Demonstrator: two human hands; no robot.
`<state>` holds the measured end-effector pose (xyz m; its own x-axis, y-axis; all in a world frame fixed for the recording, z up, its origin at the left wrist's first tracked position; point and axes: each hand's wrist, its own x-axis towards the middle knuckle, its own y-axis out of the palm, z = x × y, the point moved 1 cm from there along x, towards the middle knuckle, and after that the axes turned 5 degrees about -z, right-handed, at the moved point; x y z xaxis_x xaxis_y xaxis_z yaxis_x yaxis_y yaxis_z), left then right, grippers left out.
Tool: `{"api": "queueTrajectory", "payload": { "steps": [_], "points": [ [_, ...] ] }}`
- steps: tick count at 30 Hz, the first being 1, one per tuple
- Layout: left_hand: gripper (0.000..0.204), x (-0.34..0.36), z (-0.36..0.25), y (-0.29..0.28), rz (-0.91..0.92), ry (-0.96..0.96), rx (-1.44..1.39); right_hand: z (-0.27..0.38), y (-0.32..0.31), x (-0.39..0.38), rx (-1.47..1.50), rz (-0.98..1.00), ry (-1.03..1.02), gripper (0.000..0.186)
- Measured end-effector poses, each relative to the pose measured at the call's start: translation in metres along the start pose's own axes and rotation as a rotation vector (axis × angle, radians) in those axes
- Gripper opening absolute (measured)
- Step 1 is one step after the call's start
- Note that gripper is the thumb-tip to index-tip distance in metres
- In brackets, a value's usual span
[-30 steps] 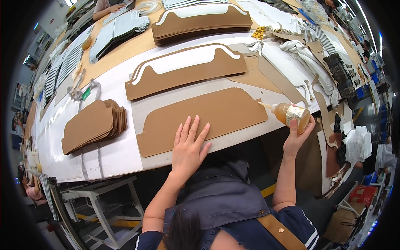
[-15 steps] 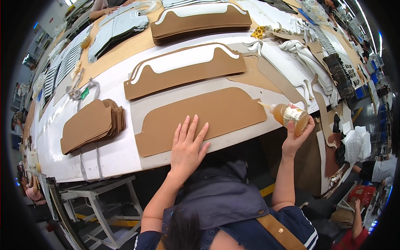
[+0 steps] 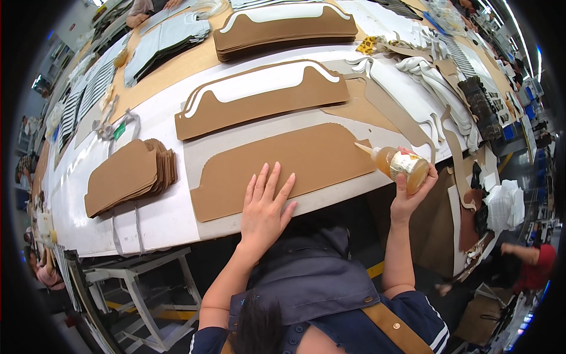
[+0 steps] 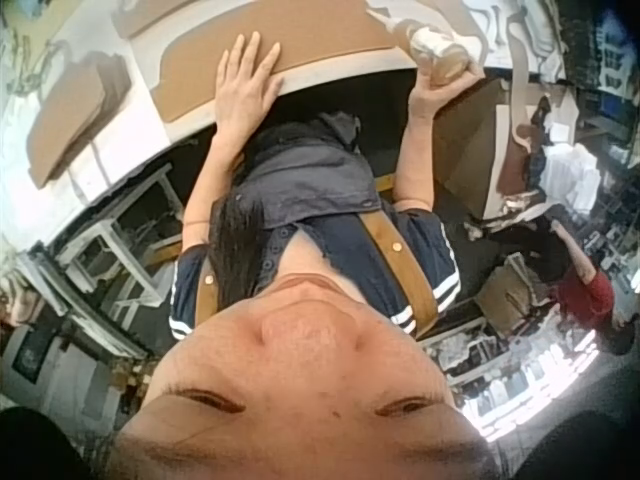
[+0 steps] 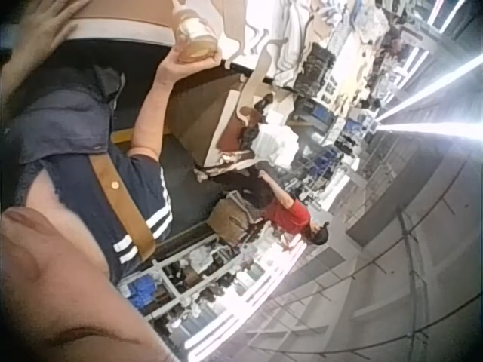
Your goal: Applying white adhesive lining to brown leather parts and spreading glue.
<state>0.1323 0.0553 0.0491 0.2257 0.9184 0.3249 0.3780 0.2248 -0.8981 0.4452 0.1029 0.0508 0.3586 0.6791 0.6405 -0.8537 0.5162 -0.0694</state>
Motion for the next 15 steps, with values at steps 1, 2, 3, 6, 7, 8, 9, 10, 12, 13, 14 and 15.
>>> {"api": "queueTrajectory", "payload": {
  "steps": [1, 2, 3, 6, 7, 8, 9, 10, 12, 13, 14, 15],
  "points": [
    [0.058, 0.000, 0.000, 0.000, 0.004, 0.002, 0.010, -0.001, 0.001, 0.000, 0.001, 0.002, 0.000, 0.060],
    [0.058, 0.000, 0.001, 0.000, 0.003, 0.000, 0.011, -0.003, 0.002, 0.000, 0.007, 0.007, -0.009, 0.061],
    [0.058, 0.000, 0.001, 0.000, 0.001, 0.002, 0.012, -0.004, 0.004, 0.000, 0.012, 0.012, -0.019, 0.061],
    [0.059, 0.000, 0.000, -0.001, -0.002, 0.000, 0.002, -0.007, 0.011, 0.003, 0.064, 0.045, -0.008, 0.061],
    [0.059, 0.001, 0.000, -0.001, -0.004, -0.001, -0.010, -0.006, 0.013, 0.003, 0.066, 0.048, -0.009, 0.061],
    [0.059, 0.000, 0.000, -0.001, -0.005, -0.004, -0.009, -0.005, 0.015, 0.003, 0.056, 0.042, 0.000, 0.061],
    [0.059, 0.000, 0.000, 0.000, -0.003, -0.002, -0.007, -0.004, 0.017, 0.003, 0.045, 0.036, 0.009, 0.061],
    [0.059, 0.000, 0.001, 0.000, 0.000, -0.001, -0.004, -0.005, 0.021, 0.003, 0.047, 0.039, 0.008, 0.061],
    [0.058, 0.000, 0.000, -0.001, -0.004, -0.002, -0.006, -0.008, 0.026, 0.002, 0.076, 0.029, -0.006, 0.061],
    [0.058, 0.001, 0.000, -0.001, -0.007, -0.001, -0.008, -0.010, 0.027, 0.003, 0.077, 0.031, -0.008, 0.061],
    [0.058, 0.000, 0.000, -0.001, -0.009, -0.005, -0.007, -0.012, 0.030, 0.005, 0.110, 0.048, -0.017, 0.061],
    [0.058, 0.000, 0.000, -0.001, -0.011, 0.000, -0.008, -0.013, 0.032, 0.005, 0.142, 0.064, -0.027, 0.060]
  ]
}}
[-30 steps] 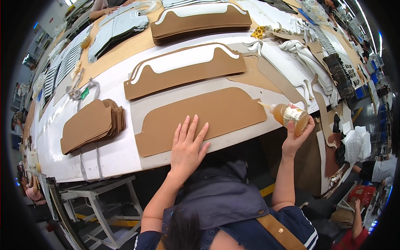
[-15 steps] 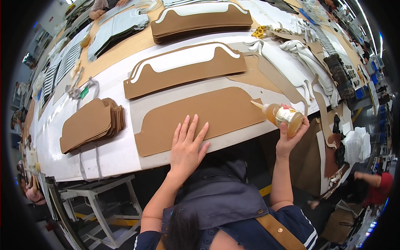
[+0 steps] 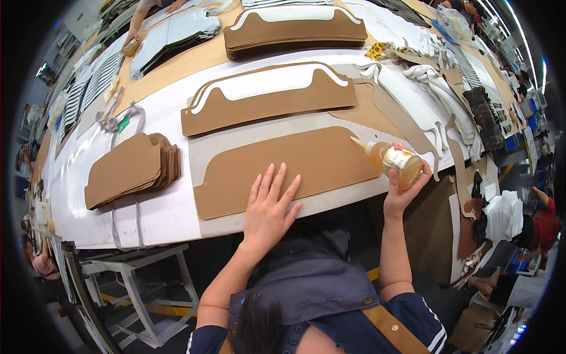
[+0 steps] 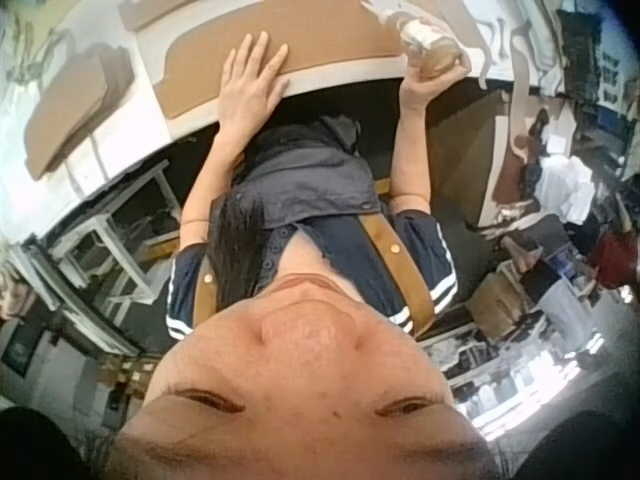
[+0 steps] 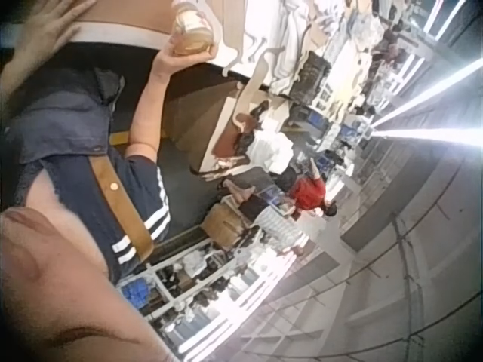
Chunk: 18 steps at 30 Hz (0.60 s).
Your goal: Applying white adhesive lining to brown leather parts and spreading glue.
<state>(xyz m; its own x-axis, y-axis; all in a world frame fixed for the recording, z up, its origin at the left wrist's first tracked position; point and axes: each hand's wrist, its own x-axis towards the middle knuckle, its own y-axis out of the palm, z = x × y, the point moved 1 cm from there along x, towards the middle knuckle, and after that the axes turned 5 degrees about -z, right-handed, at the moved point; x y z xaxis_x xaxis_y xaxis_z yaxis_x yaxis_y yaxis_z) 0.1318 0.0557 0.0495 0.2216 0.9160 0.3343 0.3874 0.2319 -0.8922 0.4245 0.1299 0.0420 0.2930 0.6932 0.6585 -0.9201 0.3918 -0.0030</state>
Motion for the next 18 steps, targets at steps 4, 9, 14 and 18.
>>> {"api": "queueTrajectory", "payload": {
  "steps": [4, 9, 14, 18],
  "points": [
    [0.058, 0.000, 0.000, 0.000, -0.001, 0.000, -0.009, -0.002, 0.005, 0.001, 0.010, 0.010, 0.002, 0.061],
    [0.058, 0.000, 0.001, 0.000, -0.004, 0.002, -0.015, -0.002, 0.009, 0.002, -0.124, 0.010, 0.032, 0.063],
    [0.057, -0.002, 0.002, 0.000, -0.006, 0.012, 0.020, -0.004, 0.021, 0.002, -0.020, 0.022, 0.004, 0.064],
    [0.042, -0.010, 0.010, -0.005, -0.117, -0.015, -0.223, -0.002, 0.033, 0.001, 0.038, 0.049, 0.021, 0.063]
  ]
}}
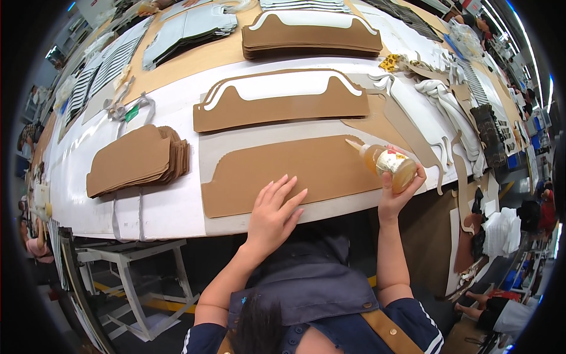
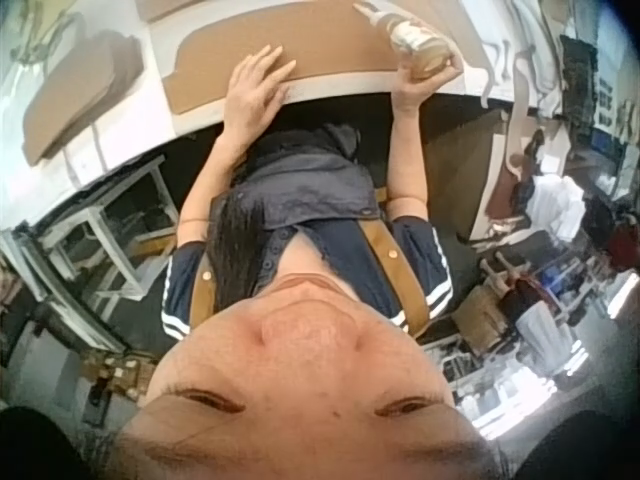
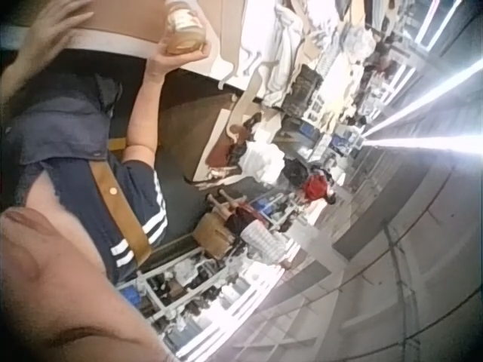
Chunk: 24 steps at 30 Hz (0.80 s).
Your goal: Applying white adhesive lining to brown leather parts and spreading glue.
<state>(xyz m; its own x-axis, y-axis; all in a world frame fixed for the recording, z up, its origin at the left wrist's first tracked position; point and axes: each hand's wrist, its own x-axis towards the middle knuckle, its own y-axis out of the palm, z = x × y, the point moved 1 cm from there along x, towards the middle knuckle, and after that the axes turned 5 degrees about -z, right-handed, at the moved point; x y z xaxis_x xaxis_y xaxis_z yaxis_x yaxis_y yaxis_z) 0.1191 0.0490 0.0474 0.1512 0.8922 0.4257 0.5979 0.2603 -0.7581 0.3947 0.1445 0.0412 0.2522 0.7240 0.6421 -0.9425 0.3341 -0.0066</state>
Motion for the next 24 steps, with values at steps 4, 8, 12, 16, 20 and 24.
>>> {"api": "queueTrajectory", "payload": {
  "steps": [4, 8, 12, 16, 20, 24],
  "points": [
    [0.031, -0.010, 0.013, -0.030, -0.222, -0.025, -0.029, 0.006, 0.011, -0.004, -0.032, 0.024, -0.005, 0.062],
    [0.025, -0.031, 0.045, -0.060, -0.360, -0.157, 0.062, 0.006, 0.024, -0.006, 0.044, 0.086, -0.002, 0.062],
    [0.023, -0.053, 0.074, -0.081, -0.499, -0.305, 0.241, 0.012, 0.038, -0.010, 0.075, 0.140, -0.012, 0.064],
    [0.022, -0.064, 0.087, -0.082, -0.571, -0.370, 0.286, 0.014, 0.053, -0.013, 0.134, 0.175, -0.030, 0.065],
    [0.022, -0.061, 0.088, -0.076, -0.578, -0.334, 0.362, 0.017, 0.067, -0.018, 0.156, 0.235, -0.056, 0.067],
    [0.022, -0.062, 0.088, -0.076, -0.573, -0.360, 0.356, 0.029, 0.083, -0.021, 0.183, 0.300, -0.081, 0.072]
  ]
}}
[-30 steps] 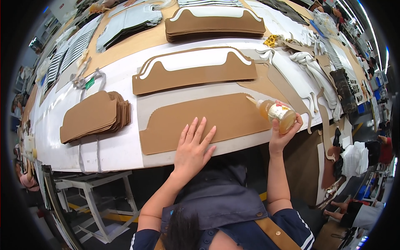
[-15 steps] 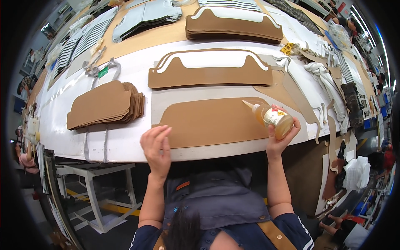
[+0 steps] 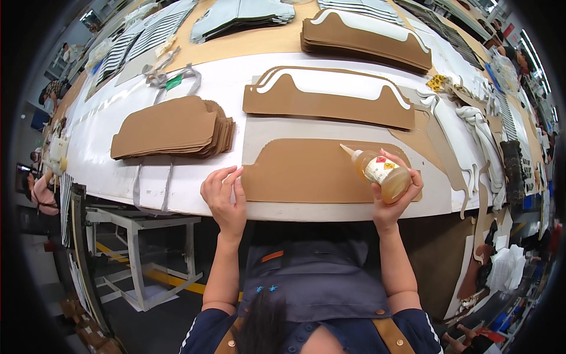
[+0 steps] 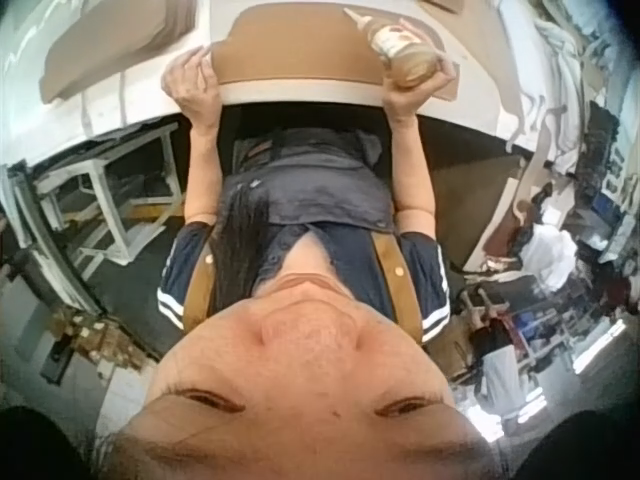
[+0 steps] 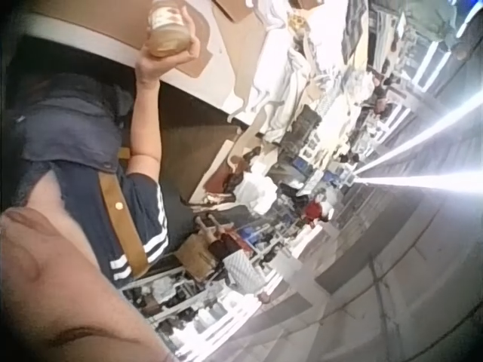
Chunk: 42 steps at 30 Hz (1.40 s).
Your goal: Applying white adhesive lining to brown leather parts and spreading glue.
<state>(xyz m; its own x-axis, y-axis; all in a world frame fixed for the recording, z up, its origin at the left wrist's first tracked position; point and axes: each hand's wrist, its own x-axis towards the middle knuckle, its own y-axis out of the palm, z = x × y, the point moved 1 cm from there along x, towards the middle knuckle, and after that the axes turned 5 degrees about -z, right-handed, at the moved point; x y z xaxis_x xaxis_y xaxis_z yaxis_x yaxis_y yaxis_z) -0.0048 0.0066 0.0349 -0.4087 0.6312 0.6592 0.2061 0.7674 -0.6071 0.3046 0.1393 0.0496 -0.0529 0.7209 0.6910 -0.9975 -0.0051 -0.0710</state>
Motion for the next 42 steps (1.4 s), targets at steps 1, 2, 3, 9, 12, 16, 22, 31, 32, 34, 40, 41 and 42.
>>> {"api": "queueTrajectory", "payload": {
  "steps": [1, 2, 3, 9, 12, 16, 22, 31, 32, 34, 40, 41, 42],
  "points": [
    [0.022, 0.000, 0.000, -0.001, -0.002, -0.004, 0.009, -0.001, 0.004, -0.001, 0.009, 0.005, 0.002, 0.072],
    [0.022, 0.000, 0.000, -0.001, 0.001, 0.002, 0.009, -0.002, 0.007, -0.002, 0.032, 0.013, 0.006, 0.073],
    [0.022, 0.001, -0.001, -0.001, 0.004, 0.009, 0.010, -0.002, 0.011, -0.002, 0.055, 0.020, 0.011, 0.075],
    [0.022, 0.001, -0.001, -0.001, -0.003, 0.000, 0.003, 0.000, 0.031, 0.000, 0.060, 0.095, -0.015, 0.078],
    [0.022, 0.002, -0.002, -0.002, -0.009, 0.000, -0.001, 0.001, 0.041, 0.000, 0.086, 0.128, -0.018, 0.079],
    [0.021, 0.002, -0.001, -0.003, -0.017, -0.002, -0.005, 0.001, 0.054, 0.001, 0.108, 0.165, -0.030, 0.079],
    [0.024, 0.002, 0.000, -0.001, -0.042, 0.011, 0.007, -0.002, 0.071, 0.002, 0.136, 0.205, -0.044, 0.072],
    [0.025, 0.002, 0.002, -0.002, -0.048, 0.006, 0.004, -0.001, 0.092, 0.005, 0.193, 0.320, -0.035, 0.076],
    [0.025, 0.002, 0.001, -0.003, -0.050, 0.002, 0.006, 0.000, 0.094, 0.006, 0.200, 0.324, -0.031, 0.076],
    [0.023, 0.003, -0.001, -0.003, -0.054, -0.002, -0.015, -0.001, 0.096, 0.006, 0.208, 0.334, -0.027, 0.075],
    [0.024, 0.002, 0.002, -0.002, -0.061, -0.001, -0.002, 0.002, 0.102, 0.009, 0.259, 0.340, -0.018, 0.072],
    [0.024, 0.002, 0.002, -0.002, -0.063, -0.004, -0.002, 0.001, 0.102, 0.009, 0.263, 0.340, -0.016, 0.072],
    [0.024, 0.002, 0.002, -0.003, -0.063, -0.003, 0.000, 0.001, 0.102, 0.009, 0.267, 0.340, -0.013, 0.072]
  ]
}}
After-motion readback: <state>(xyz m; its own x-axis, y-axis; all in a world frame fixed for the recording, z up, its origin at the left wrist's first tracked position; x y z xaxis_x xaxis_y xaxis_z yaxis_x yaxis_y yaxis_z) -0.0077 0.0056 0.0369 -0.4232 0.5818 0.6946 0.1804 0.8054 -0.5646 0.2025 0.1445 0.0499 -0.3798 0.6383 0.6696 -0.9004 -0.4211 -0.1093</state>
